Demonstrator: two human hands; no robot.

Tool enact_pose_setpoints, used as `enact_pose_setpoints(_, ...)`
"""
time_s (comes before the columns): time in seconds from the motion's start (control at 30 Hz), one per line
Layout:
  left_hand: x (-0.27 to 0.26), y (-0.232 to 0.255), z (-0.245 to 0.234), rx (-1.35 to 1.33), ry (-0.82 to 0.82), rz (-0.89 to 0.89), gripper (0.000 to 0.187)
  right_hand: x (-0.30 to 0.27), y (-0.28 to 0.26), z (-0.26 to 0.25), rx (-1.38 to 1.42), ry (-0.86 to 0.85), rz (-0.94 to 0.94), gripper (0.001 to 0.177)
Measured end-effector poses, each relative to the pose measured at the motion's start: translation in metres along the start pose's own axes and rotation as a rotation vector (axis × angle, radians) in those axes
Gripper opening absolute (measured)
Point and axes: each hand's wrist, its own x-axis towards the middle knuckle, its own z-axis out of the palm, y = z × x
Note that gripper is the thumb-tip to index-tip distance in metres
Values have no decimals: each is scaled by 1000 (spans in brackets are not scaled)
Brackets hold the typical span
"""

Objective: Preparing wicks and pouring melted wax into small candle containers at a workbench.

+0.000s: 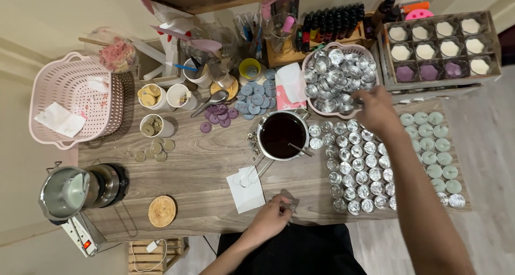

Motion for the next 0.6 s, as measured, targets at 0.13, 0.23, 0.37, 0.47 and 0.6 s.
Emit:
enact_pose_setpoints(0.13, -4, 0, -7, -27, 49, -18, 37, 3, 5, -7, 46, -67, 37, 30)
enact_pose_setpoints(0.23, -4, -1, -10, -26, 58, -39, 37, 10, 23, 4, 61, -49, -11, 20)
enact_pose_setpoints(0.37, -7, 8, -12, -19, 44, -20, 38, 15, 40, 16, 94, 57, -144, 16)
enact_pose_setpoints(0.47, -6, 14, -11, -25, 18, 3, 38, 14, 38, 7, 161, 96, -152, 14)
enact_pose_setpoints(0.6, 8, 5, -5, 9, 12, 84, 37, 14, 16, -13, 209, 153, -52, 22)
